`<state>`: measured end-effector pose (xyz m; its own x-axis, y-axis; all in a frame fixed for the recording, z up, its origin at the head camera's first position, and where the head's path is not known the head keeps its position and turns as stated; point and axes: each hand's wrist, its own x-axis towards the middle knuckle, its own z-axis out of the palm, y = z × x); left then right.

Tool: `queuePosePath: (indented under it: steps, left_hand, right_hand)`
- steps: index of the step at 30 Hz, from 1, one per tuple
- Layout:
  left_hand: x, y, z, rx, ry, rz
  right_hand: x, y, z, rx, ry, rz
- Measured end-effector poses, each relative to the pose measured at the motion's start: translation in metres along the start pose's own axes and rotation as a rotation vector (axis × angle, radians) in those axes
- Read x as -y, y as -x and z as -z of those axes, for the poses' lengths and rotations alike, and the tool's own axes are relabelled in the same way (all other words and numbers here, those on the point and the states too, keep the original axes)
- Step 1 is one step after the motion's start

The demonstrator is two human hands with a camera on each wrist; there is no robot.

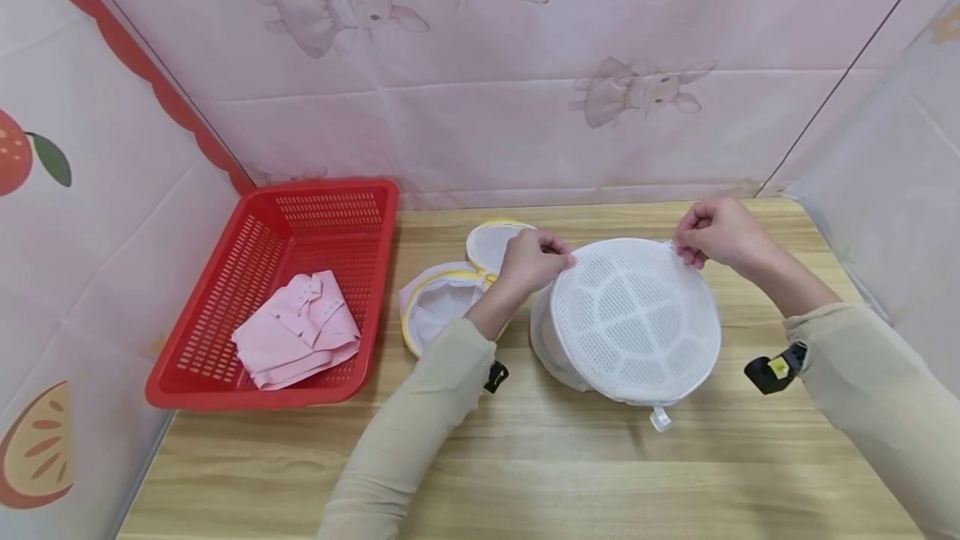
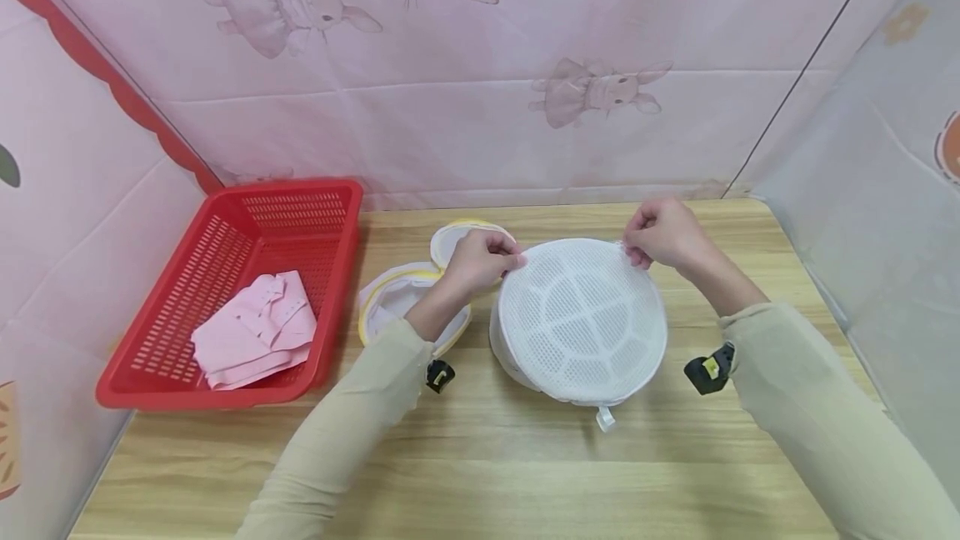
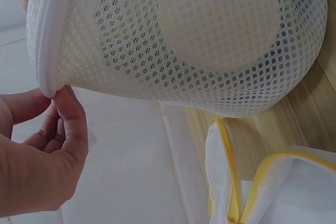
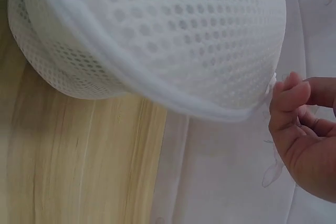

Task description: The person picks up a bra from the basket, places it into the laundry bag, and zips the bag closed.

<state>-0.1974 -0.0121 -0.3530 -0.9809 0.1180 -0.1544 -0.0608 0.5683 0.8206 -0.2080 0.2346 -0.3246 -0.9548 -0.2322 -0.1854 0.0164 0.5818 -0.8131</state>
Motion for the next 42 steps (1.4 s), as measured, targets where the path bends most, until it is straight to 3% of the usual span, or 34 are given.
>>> queuePosePath:
  steps: [11, 22, 36, 42]
  left_hand:
    - [0.007, 0.002, 0.008, 0.009, 0.094, 0.039]
    - [0.010, 0.002, 0.014, 0.131, 0.210, 0.020]
    - [0.002, -0.006, 0.014, 0.140, 0.151, 0.037]
    - [-0.006, -0.007, 0.016, 0.173, 0.113, 0.057]
  right_hand:
    - [-0.016, 0.006, 0.005, 0.018, -0.003, -0.057]
    - [-0.013, 0.009, 0.005, 0.031, -0.040, -0.043]
    - [-0.002, 0.002, 0.003, 0.032, -0.031, -0.005]
    - [0.008, 0.000, 0.003, 0.018, -0.031, 0.019]
